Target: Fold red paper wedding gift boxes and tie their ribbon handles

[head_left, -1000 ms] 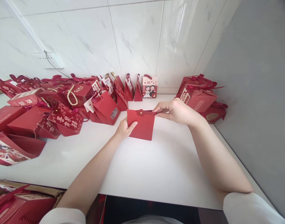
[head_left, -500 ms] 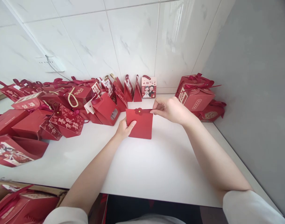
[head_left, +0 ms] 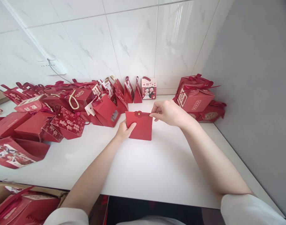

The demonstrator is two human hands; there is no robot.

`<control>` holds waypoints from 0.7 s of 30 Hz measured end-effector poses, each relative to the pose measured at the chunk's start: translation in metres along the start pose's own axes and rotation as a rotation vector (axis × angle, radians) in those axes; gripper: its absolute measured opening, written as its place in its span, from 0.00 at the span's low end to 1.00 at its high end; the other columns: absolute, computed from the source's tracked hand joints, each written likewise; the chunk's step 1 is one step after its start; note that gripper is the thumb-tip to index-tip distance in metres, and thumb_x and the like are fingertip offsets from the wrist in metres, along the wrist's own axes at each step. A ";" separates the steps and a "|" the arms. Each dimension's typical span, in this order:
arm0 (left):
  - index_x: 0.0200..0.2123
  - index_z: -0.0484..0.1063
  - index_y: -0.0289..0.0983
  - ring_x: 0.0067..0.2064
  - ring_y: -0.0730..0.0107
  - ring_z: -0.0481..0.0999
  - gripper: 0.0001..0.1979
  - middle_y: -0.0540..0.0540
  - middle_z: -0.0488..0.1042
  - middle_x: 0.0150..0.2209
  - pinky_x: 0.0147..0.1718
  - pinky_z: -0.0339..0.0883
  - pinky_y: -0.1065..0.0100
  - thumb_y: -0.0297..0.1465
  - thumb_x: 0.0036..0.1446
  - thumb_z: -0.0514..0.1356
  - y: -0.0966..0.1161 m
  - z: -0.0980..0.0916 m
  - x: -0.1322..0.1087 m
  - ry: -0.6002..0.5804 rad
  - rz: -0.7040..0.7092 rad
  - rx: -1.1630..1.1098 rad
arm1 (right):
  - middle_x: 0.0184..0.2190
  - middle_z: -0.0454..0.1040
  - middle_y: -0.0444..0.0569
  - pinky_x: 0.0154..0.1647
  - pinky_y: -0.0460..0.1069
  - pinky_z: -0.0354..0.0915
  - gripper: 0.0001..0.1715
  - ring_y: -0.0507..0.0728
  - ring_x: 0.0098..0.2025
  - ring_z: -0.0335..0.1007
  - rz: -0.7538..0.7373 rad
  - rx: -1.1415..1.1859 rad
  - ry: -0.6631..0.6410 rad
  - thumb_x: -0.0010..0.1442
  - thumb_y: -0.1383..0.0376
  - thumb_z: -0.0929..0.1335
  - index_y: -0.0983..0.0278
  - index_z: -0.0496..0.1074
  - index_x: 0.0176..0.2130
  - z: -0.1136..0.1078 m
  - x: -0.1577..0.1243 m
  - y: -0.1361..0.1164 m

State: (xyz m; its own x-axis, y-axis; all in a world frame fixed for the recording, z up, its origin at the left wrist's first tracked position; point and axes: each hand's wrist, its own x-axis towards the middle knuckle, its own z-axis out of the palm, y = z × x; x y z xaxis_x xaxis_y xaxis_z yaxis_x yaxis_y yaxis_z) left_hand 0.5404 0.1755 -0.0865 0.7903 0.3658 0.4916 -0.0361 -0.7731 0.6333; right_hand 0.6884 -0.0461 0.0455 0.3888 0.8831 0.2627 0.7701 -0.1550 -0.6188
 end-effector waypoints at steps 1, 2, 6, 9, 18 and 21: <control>0.45 0.72 0.35 0.44 0.57 0.79 0.21 0.39 0.79 0.43 0.42 0.73 0.59 0.46 0.61 0.54 0.000 0.000 0.000 0.002 0.001 0.001 | 0.25 0.77 0.42 0.26 0.47 0.61 0.05 0.54 0.29 0.75 -0.004 -0.007 -0.002 0.59 0.66 0.68 0.60 0.68 0.30 0.000 0.000 0.000; 0.45 0.72 0.35 0.44 0.56 0.79 0.21 0.39 0.79 0.43 0.42 0.73 0.59 0.47 0.61 0.54 -0.001 0.000 0.000 0.004 -0.001 0.003 | 0.26 0.77 0.41 0.26 0.47 0.61 0.05 0.54 0.28 0.75 -0.010 -0.014 -0.002 0.59 0.66 0.68 0.61 0.68 0.30 -0.001 0.000 0.001; 0.44 0.72 0.35 0.44 0.56 0.79 0.22 0.40 0.79 0.42 0.42 0.74 0.58 0.47 0.61 0.54 -0.003 0.001 0.001 0.013 -0.015 0.003 | 0.31 0.78 0.42 0.29 0.47 0.61 0.02 0.53 0.27 0.75 -0.037 -0.039 -0.009 0.62 0.64 0.67 0.60 0.68 0.37 0.000 -0.001 0.002; 0.46 0.72 0.35 0.46 0.56 0.78 0.22 0.39 0.79 0.44 0.44 0.74 0.58 0.47 0.61 0.54 -0.005 0.001 0.000 0.016 -0.018 -0.005 | 0.35 0.79 0.45 0.30 0.48 0.61 0.09 0.55 0.30 0.74 -0.072 -0.101 -0.012 0.63 0.60 0.67 0.59 0.69 0.43 0.006 0.000 0.004; 0.58 0.67 0.39 0.55 0.55 0.74 0.25 0.39 0.73 0.56 0.51 0.73 0.54 0.44 0.61 0.56 0.008 0.004 -0.001 -0.318 -0.061 -0.202 | 0.24 0.70 0.45 0.24 0.48 0.56 0.16 0.55 0.24 0.63 -0.007 -0.152 -0.094 0.67 0.54 0.60 0.59 0.60 0.30 0.019 0.008 0.016; 0.60 0.65 0.41 0.57 0.54 0.73 0.29 0.41 0.72 0.57 0.53 0.72 0.52 0.43 0.57 0.61 0.015 0.004 0.000 -0.360 -0.061 -0.187 | 0.24 0.69 0.44 0.24 0.48 0.57 0.17 0.55 0.23 0.63 0.024 -0.111 -0.088 0.66 0.53 0.61 0.59 0.59 0.30 0.019 0.009 0.020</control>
State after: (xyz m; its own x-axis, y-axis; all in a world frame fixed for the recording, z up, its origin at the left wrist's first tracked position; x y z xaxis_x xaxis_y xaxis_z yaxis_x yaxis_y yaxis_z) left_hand 0.5422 0.1614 -0.0795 0.9568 0.1773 0.2305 -0.0674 -0.6359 0.7688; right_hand 0.6979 -0.0328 0.0209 0.3655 0.9133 0.1797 0.8145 -0.2203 -0.5367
